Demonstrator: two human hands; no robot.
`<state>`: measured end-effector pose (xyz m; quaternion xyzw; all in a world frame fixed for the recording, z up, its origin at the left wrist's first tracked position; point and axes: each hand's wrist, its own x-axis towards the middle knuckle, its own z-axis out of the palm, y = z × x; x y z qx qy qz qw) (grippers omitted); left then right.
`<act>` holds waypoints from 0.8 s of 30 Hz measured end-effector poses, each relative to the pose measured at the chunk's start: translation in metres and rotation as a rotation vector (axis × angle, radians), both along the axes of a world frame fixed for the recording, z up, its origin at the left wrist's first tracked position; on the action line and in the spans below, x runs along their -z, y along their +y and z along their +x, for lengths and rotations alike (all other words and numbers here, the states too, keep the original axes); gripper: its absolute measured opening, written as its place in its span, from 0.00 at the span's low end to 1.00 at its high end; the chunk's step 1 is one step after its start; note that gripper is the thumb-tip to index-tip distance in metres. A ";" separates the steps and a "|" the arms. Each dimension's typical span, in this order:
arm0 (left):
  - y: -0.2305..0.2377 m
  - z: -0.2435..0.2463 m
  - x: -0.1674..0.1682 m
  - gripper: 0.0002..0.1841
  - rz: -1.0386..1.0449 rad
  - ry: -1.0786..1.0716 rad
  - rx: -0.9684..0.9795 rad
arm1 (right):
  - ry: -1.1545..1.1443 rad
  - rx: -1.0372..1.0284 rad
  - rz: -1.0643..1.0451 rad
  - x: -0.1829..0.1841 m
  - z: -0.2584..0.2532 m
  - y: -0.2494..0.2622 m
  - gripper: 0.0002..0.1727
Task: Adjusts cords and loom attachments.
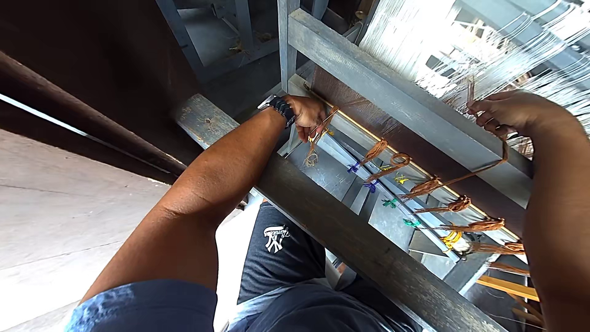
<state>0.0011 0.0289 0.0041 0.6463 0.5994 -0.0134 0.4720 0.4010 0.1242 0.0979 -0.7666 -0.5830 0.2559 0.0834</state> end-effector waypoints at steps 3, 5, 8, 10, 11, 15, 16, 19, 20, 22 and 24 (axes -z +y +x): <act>0.000 0.000 0.001 0.10 0.012 -0.010 0.008 | 0.011 0.000 0.005 0.001 0.001 0.000 0.19; 0.001 0.000 0.000 0.11 0.013 -0.017 0.007 | 0.011 0.010 0.001 0.000 0.002 -0.001 0.19; 0.000 0.000 -0.004 0.11 0.013 -0.038 -0.014 | 0.003 0.012 -0.005 0.001 0.005 0.001 0.21; -0.001 0.000 -0.005 0.11 0.014 -0.032 -0.025 | 0.003 0.011 -0.012 0.001 0.005 0.001 0.21; -0.002 0.001 -0.006 0.12 0.022 -0.018 -0.020 | 0.008 0.019 -0.013 0.001 0.004 0.000 0.20; -0.003 0.001 -0.008 0.13 0.056 0.010 0.008 | 0.010 0.040 -0.011 0.000 0.001 -0.001 0.19; -0.003 0.001 -0.008 0.13 0.059 0.012 0.006 | 0.012 0.041 -0.008 0.000 0.001 -0.001 0.19; -0.005 0.003 -0.009 0.13 0.083 0.027 0.002 | 0.013 0.036 -0.014 0.001 0.003 0.000 0.20; -0.004 0.004 -0.010 0.12 0.095 0.033 0.006 | 0.014 0.038 -0.014 0.001 0.003 0.000 0.20; -0.004 0.006 -0.009 0.11 0.120 0.044 -0.002 | 0.012 0.041 -0.018 0.001 0.005 0.001 0.19; -0.003 0.008 -0.007 0.11 0.146 0.064 -0.006 | 0.011 0.043 -0.018 0.002 0.005 0.002 0.19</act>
